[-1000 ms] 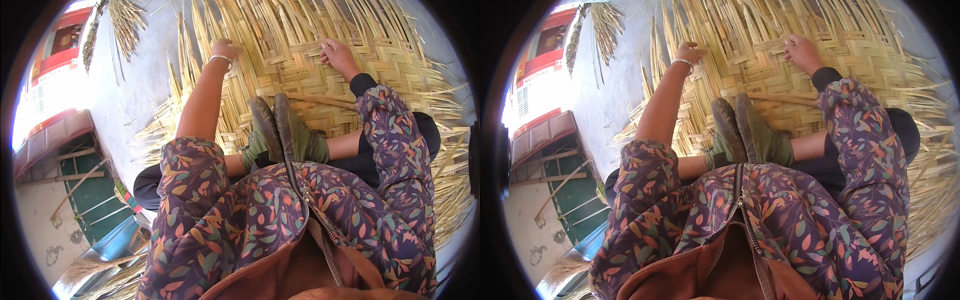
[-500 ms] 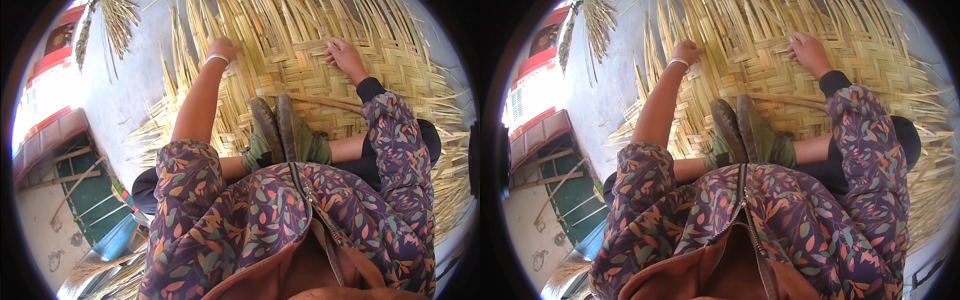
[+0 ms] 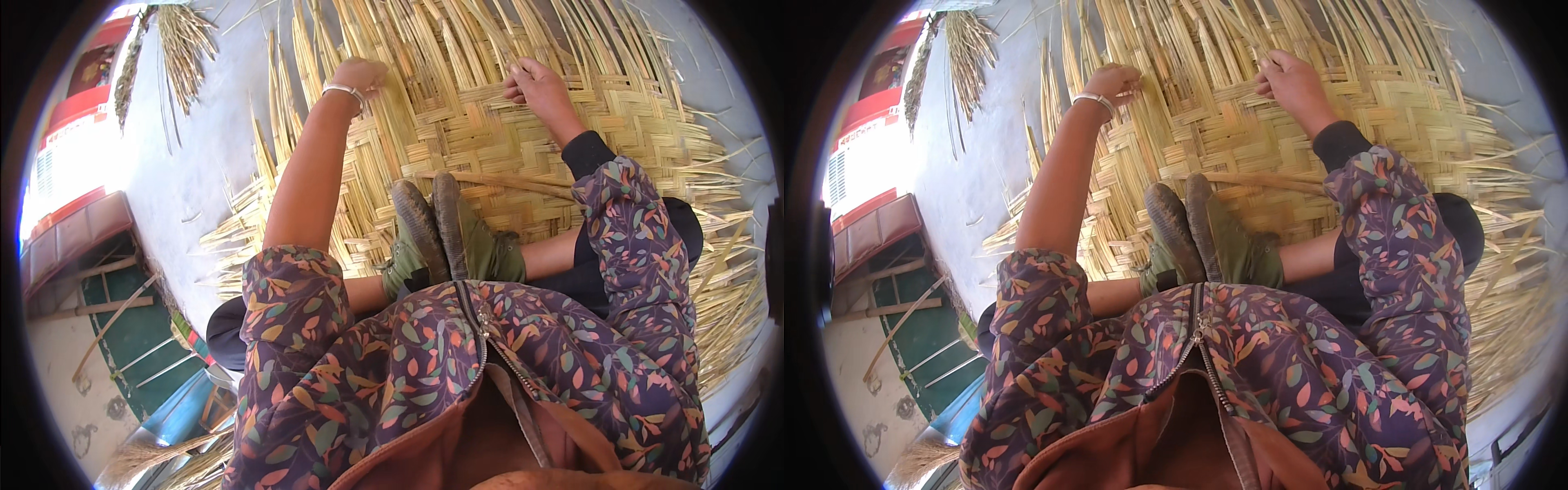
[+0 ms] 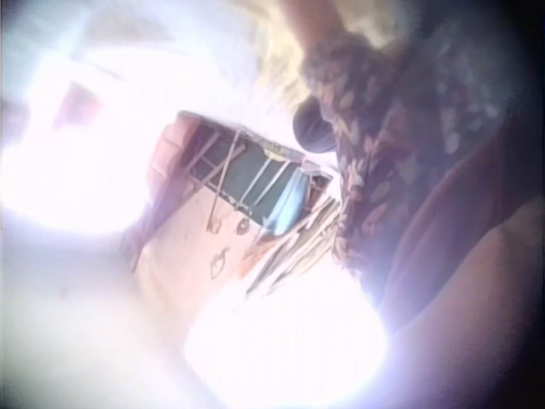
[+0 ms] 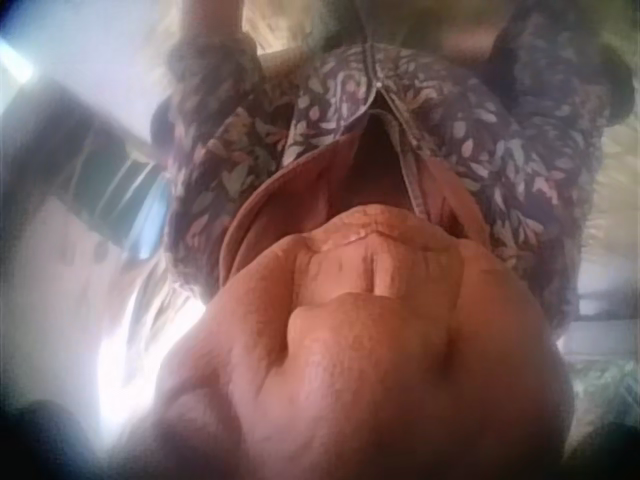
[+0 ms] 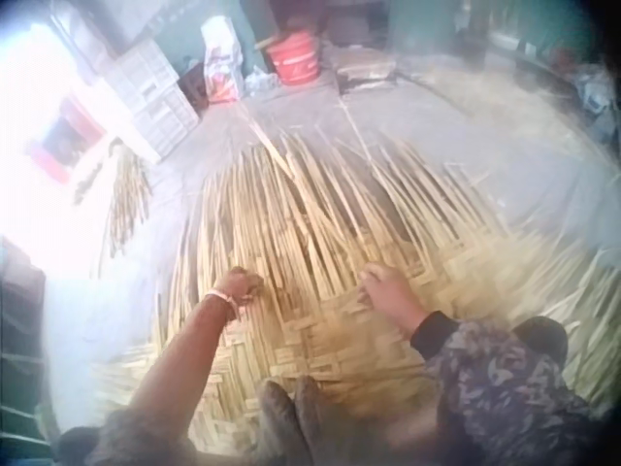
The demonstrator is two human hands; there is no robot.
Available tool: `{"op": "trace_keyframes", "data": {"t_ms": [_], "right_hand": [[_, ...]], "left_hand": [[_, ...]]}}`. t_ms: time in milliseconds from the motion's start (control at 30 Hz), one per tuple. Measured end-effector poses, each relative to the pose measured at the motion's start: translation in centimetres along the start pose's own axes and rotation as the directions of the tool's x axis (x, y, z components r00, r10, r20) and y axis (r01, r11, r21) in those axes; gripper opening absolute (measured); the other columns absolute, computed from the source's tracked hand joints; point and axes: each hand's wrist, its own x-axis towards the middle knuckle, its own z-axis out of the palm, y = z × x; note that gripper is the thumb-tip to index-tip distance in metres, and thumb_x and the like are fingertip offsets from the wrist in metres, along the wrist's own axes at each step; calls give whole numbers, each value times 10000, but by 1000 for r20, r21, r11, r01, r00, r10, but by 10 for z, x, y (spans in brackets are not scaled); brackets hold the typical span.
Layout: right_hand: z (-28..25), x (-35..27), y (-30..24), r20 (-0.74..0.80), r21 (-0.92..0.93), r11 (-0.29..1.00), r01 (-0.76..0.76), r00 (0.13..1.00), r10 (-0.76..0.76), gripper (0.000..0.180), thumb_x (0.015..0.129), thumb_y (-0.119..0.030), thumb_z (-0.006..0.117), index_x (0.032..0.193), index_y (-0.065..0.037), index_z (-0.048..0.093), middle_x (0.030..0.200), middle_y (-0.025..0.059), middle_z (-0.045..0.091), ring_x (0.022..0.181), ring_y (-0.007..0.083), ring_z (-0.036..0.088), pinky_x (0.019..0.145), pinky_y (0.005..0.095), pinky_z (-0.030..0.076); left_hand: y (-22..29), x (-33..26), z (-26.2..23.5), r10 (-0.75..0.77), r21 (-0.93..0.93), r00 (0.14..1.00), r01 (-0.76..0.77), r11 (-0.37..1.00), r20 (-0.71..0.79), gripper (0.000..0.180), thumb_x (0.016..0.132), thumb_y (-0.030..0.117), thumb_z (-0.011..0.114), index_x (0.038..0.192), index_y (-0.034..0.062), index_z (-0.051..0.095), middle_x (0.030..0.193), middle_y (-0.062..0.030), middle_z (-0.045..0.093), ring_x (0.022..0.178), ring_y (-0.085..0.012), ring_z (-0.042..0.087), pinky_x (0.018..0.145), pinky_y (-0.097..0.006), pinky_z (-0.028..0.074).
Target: The person sits on the floor and weaves thin dried plant strips by hand into a flat basket base. They repeatedly interlace strips, adjust alignment, and press the weave to maintain tension.
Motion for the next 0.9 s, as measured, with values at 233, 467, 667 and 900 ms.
{"op": "trace_keyframes", "data": {"t_ms": [233, 467, 667, 900], "right_hand": [[27, 14, -28, 17, 199, 980, -14, 1000, 10, 226, 952, -181, 449, 986, 15, 556, 906, 82, 618, 794, 139, 623, 687, 259, 509], [74, 49, -27, 49, 148, 985, 90, 994, -98, 247, 895, -189, 498, 986, 28, 571, 841, 103, 598, 806, 183, 618, 709, 299, 485], [82, 78, -19, 96, -212, 970, 120, 990, -102, 257, 918, -207, 475, 1036, -2, 573, 917, 65, 607, 824, 148, 588, 670, 280, 463], [89, 85, -30, 71, -370, 916, 156, 988, -139, 284, 788, -178, 471, 931, 31, 599, 848, 235, 618, 805, 390, 592, 700, 437, 457]], "left_hand": [[31, 59, -9, -675, -423, 714, 678, 601, 185, 318, 739, 253, 747, 785, -31, 610, 704, -84, 587, 589, -158, 590, 472, -249, 523], [35, 26, -31, -702, -688, 674, 624, 371, 232, 292, 756, 232, 741, 895, 3, 625, 756, -53, 612, 567, -127, 541, 471, -227, 456], [3, 22, -7, -501, -749, 856, 416, 516, 130, 396, 779, 311, 714, 987, -2, 590, 838, -70, 646, 640, -161, 642, 542, -245, 541], [38, 8, -40, -419, -824, 798, 539, 176, 432, 557, 783, 445, 688, 1064, -12, 537, 852, -100, 653, 701, -184, 672, 580, -262, 570]]}}
